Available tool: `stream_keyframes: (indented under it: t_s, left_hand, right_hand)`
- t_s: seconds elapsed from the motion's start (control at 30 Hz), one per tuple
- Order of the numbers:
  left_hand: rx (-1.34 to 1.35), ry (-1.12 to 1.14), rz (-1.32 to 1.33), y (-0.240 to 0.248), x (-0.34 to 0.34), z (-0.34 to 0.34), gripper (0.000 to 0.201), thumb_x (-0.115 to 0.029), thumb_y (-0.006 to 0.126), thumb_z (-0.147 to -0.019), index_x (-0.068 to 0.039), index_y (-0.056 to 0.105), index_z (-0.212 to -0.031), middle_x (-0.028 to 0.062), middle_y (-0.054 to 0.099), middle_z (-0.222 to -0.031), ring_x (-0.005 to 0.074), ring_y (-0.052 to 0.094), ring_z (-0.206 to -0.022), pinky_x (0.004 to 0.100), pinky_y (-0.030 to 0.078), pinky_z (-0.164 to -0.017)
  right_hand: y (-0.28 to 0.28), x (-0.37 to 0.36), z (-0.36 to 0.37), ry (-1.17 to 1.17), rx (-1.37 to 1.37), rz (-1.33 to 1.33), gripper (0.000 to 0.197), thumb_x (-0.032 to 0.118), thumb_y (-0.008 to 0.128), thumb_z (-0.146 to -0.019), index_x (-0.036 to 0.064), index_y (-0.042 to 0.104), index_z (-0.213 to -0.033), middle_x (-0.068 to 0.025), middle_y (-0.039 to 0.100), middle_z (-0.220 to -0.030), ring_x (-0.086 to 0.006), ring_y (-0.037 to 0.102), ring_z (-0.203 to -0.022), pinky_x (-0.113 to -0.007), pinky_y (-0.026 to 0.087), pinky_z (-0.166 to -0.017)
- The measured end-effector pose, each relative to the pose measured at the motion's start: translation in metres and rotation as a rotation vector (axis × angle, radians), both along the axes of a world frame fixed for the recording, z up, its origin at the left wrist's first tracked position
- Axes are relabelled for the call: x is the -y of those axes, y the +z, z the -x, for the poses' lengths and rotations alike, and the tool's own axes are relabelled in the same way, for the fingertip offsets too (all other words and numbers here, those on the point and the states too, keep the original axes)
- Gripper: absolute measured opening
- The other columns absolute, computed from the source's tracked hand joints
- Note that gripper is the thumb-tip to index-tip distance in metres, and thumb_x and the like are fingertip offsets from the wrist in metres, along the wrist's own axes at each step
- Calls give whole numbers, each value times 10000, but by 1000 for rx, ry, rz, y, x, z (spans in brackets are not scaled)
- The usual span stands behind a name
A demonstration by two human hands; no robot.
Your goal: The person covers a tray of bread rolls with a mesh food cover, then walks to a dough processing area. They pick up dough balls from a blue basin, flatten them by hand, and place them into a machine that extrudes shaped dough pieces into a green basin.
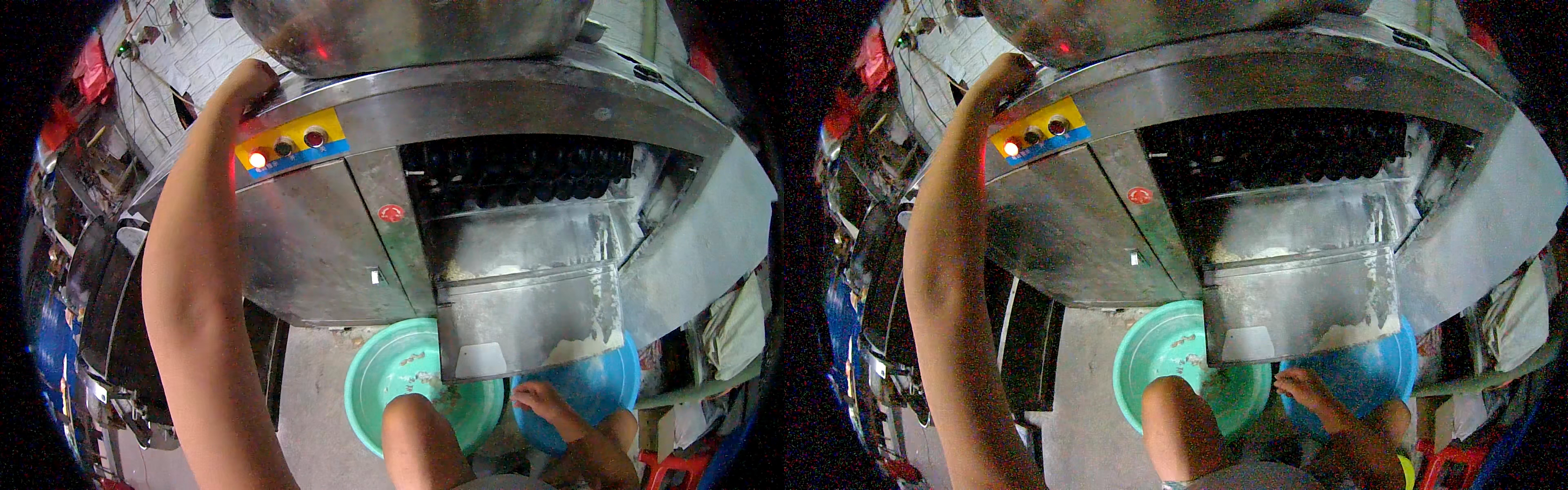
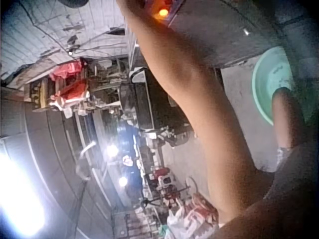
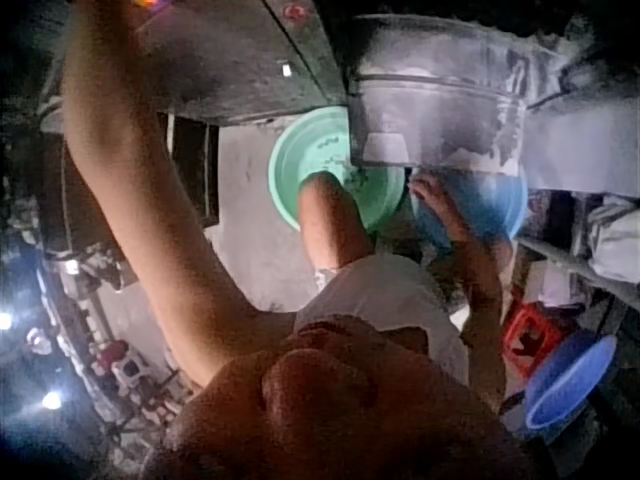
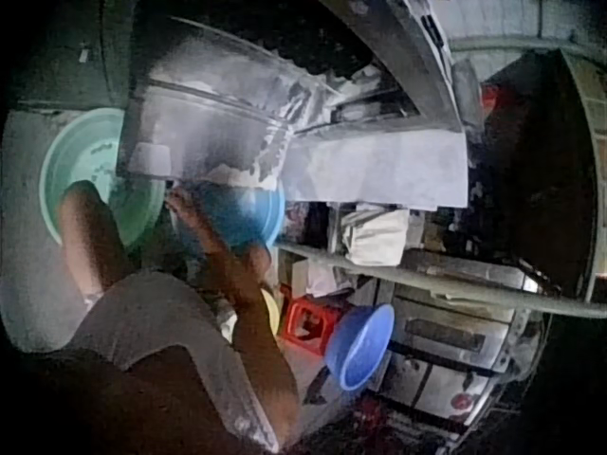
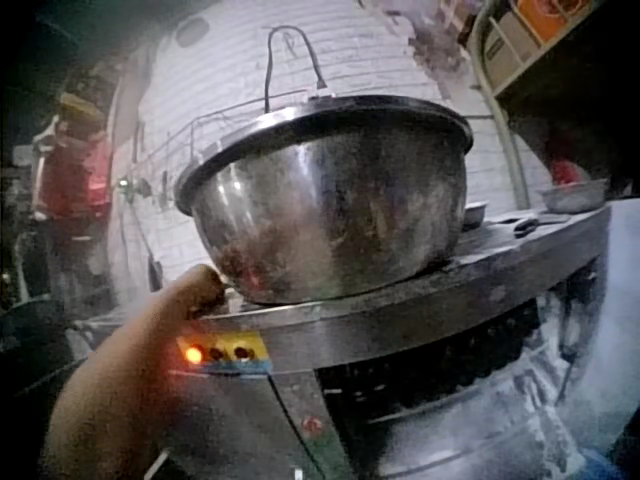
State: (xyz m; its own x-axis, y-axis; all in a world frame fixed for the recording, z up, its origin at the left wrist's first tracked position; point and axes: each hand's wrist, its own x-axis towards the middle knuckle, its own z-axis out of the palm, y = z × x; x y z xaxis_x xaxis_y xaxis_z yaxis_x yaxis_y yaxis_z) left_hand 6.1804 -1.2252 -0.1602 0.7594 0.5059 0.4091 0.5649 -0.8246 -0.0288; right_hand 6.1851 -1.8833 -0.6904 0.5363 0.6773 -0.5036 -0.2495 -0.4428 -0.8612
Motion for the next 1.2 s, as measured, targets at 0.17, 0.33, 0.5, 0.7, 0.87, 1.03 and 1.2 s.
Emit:
stream_keyframes:
  t_s: [0.17, 0.33, 0.5, 0.7, 0.87, 1.03, 1.2]
  left_hand:
    - [227, -157, 215, -2, 10, 26, 251, -135, 670, -813, -33, 720, -1037, 88, 690, -784, 177, 608, -646, 337, 502, -605]
    - [374, -181, 544, -3, 15, 34, 229, -146, 670, -868, -29, 717, -1059, 74, 670, -752, 167, 578, -632, 320, 479, -583]
    - [99, -38, 211, 5, 23, 27, 266, -185, 709, -788, -29, 735, -1001, 103, 697, -779, 202, 614, -668, 359, 505, -647]
    - [-10, 17, -117, 1, 15, 12, 301, -272, 676, -796, -7, 715, -935, 199, 711, -869, 332, 678, -763, 439, 523, -730]
    - [1, 11, -160, -2, 9, 9, 291, -250, 684, -784, -3, 713, -933, 212, 710, -883, 358, 683, -805, 442, 525, -748]
    - [214, -204, -156, -10, 10, 13, 291, -196, 615, -828, -2, 670, -1038, 251, 686, -996, 399, 663, -947, 449, 514, -825]
    - [291, -148, 19, -6, 7, 18, 245, -103, 589, -844, -36, 653, -1072, 184, 698, -969, 331, 671, -861, 408, 518, -739]
  right_hand:
    - [-12, 6, 10, -3, -7, -32, 274, 204, 700, -899, -15, 669, -1060, -78, 704, -924, -156, 682, -815, -286, 551, -739]
    - [-18, 4, 15, -3, -33, -37, 299, 207, 695, -906, -15, 663, -1104, -84, 707, -949, -161, 682, -821, -287, 547, -741]
    - [4, -9, 24, 6, -54, -38, 297, 208, 673, -925, -16, 661, -1120, -101, 713, -966, -163, 686, -829, -293, 543, -737]
    - [6, -9, 27, -19, -15, -44, 298, 213, 671, -928, -17, 662, -1117, -103, 715, -958, -172, 695, -868, -303, 551, -776]
    - [-2, -6, 26, -31, -35, -35, 274, 204, 680, -920, -13, 671, -1087, -93, 715, -940, -161, 691, -860, -302, 552, -783]
    - [1, -5, 24, 13, 13, 6, 280, 223, 686, -916, -10, 674, -1071, -76, 711, -907, -137, 674, -814, -292, 543, -753]
    - [-11, 0, 24, 49, 42, -75, 312, 266, 674, -925, -10, 675, -1069, -73, 710, -901, -133, 670, -807, -286, 536, -735]
